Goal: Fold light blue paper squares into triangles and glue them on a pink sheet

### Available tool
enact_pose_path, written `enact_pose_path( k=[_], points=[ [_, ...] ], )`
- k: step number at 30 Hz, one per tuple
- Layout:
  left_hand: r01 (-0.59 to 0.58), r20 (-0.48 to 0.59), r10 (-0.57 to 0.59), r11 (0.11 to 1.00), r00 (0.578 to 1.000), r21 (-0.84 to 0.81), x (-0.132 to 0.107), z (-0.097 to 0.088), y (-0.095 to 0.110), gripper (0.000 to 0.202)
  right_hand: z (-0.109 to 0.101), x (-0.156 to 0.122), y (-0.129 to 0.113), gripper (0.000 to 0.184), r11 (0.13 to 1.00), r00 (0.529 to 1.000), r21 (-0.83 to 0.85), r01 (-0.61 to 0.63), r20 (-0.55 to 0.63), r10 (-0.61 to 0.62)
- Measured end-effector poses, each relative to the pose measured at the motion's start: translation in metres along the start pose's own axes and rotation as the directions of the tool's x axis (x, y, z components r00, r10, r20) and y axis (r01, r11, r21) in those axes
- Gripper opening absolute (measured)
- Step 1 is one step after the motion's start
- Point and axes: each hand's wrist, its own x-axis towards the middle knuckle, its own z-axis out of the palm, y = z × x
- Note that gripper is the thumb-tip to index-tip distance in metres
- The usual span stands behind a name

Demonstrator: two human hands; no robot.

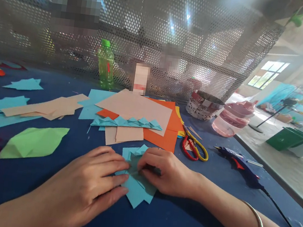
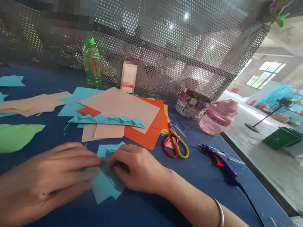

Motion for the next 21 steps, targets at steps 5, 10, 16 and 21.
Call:
enact_pose_path(
  k=[5, 10, 16, 21],
  points=[
    [-0.049, 0.007, 0.049, 0.997, 0.999, 0.053, -0.0004, -0.0017, -0.0040, 0.025, -0.0014, -0.0003, 0.0023, 0.019, 1.000, 0.999, 0.001, 0.031, 0.015, -0.031],
    [-0.135, 0.069, 0.129, 0.986, 0.989, 0.094, 0.0001, -0.0032, -0.0089, 0.021, -0.0053, -0.0008, 0.0019, 0.020, 0.998, 0.997, -0.027, 0.057, 0.059, -0.055],
    [-0.114, 0.043, 0.111, 0.990, 0.993, 0.080, 0.0025, -0.0038, -0.0088, 0.021, -0.0062, -0.0016, 0.0049, 0.023, 0.991, 0.990, -0.065, 0.115, 0.083, -0.110],
    [-0.098, 0.035, 0.096, 0.993, 0.995, 0.065, 0.0008, -0.0037, -0.0094, 0.019, -0.0062, -0.0011, 0.0051, 0.025, 0.991, 0.989, -0.068, 0.118, 0.099, -0.111]
  ],
)
